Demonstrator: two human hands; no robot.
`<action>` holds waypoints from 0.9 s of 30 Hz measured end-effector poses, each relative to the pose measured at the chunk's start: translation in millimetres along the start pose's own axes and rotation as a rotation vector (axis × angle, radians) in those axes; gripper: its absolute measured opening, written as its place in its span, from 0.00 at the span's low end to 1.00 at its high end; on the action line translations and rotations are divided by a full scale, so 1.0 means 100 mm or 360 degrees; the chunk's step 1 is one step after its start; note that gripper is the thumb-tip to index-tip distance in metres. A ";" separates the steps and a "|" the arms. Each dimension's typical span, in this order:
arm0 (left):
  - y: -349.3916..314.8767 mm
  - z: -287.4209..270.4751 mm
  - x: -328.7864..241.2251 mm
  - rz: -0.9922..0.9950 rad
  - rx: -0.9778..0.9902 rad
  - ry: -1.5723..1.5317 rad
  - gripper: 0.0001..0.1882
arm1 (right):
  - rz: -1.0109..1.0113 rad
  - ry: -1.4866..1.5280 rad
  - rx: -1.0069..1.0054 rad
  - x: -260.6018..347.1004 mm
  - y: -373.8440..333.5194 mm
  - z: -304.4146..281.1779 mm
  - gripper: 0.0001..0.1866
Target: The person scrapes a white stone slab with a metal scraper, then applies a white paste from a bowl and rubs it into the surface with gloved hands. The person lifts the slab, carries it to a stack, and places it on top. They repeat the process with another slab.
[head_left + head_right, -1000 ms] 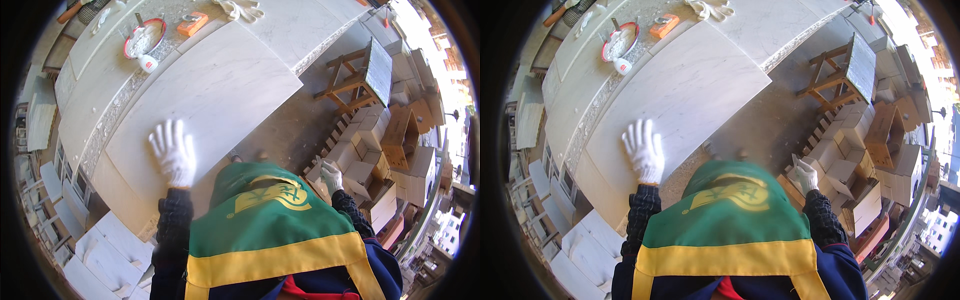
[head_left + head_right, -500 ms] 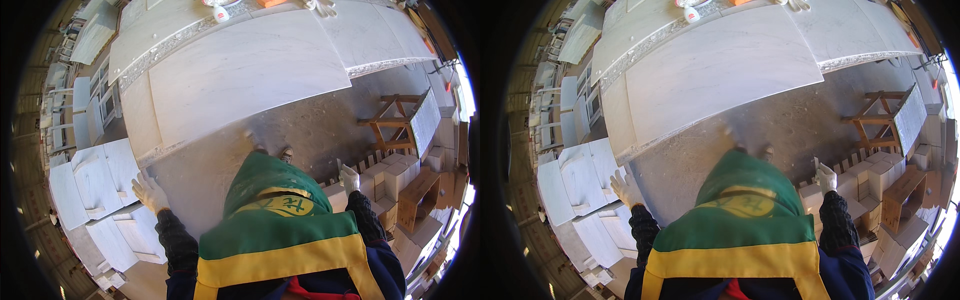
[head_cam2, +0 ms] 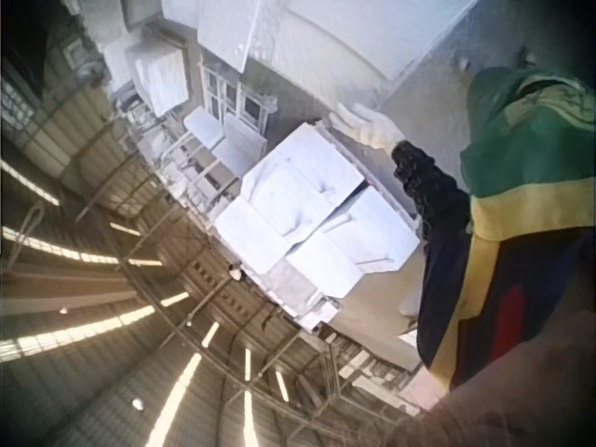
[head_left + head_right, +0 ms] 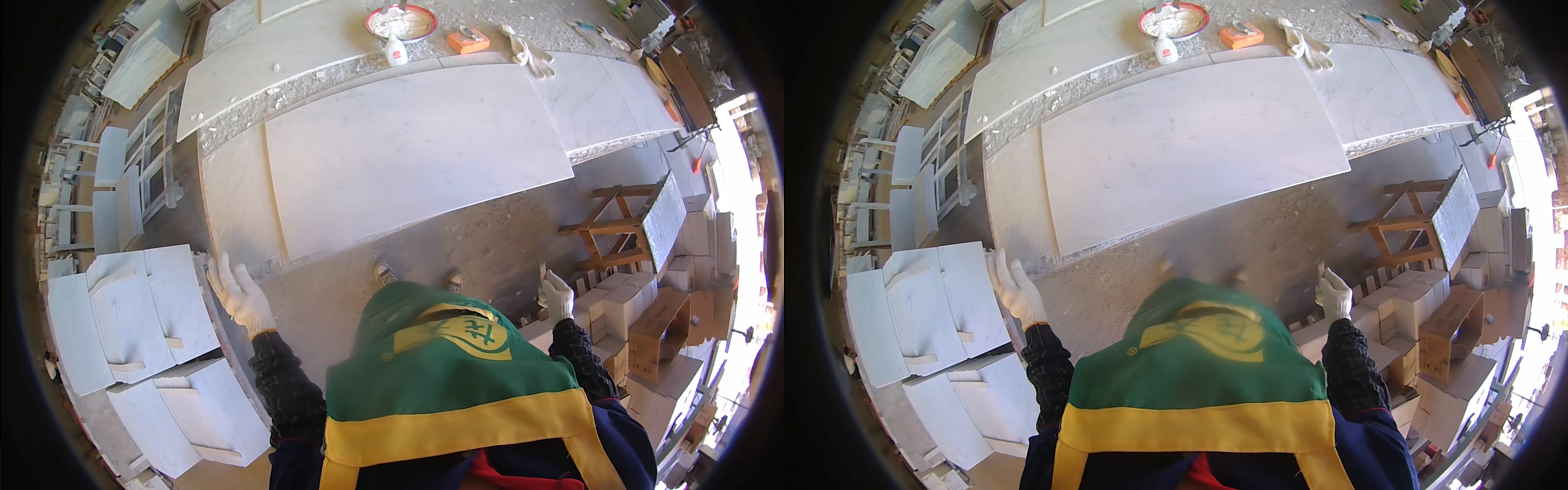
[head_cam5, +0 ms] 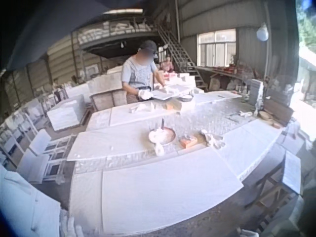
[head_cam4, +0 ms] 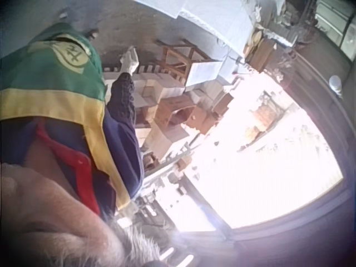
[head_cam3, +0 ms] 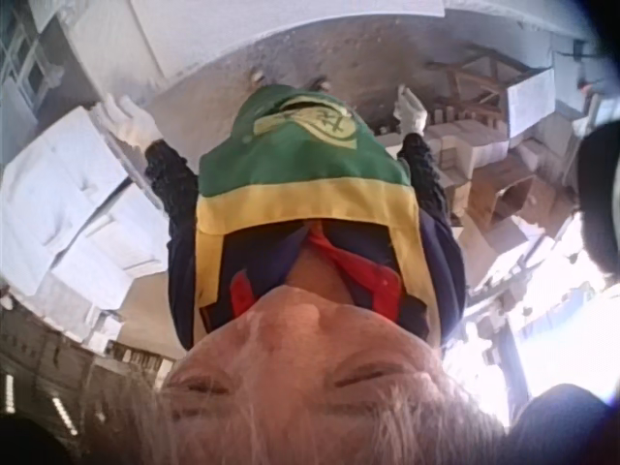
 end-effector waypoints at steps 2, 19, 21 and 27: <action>0.15 0.16 -0.06 -0.0064 0.0101 -0.0061 0.20 | -0.0010 0.0026 0.0000 0.06 -0.08 0.15 0.08; 0.60 0.80 -0.60 0.0425 0.0424 -0.0267 0.16 | -0.0069 -0.0200 0.0113 1.36 -0.20 1.49 0.15; 0.58 0.81 -0.60 0.0452 0.0377 -0.0240 0.16 | -0.0202 -0.0071 0.0099 1.73 -0.17 1.51 0.15; 0.59 0.75 -0.63 0.0469 0.0284 -0.0124 0.13 | -0.0613 -0.0049 0.0142 2.92 -0.16 1.35 0.15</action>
Point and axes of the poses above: each hand's wrist, its own y-axis towards the middle knuckle, its own z-axis out of the palm, x = y × z, the point moved 8 cm from there along y, towards the middle knuckle, and after that the axes turned 12 degrees about y, right-handed, at the moved point
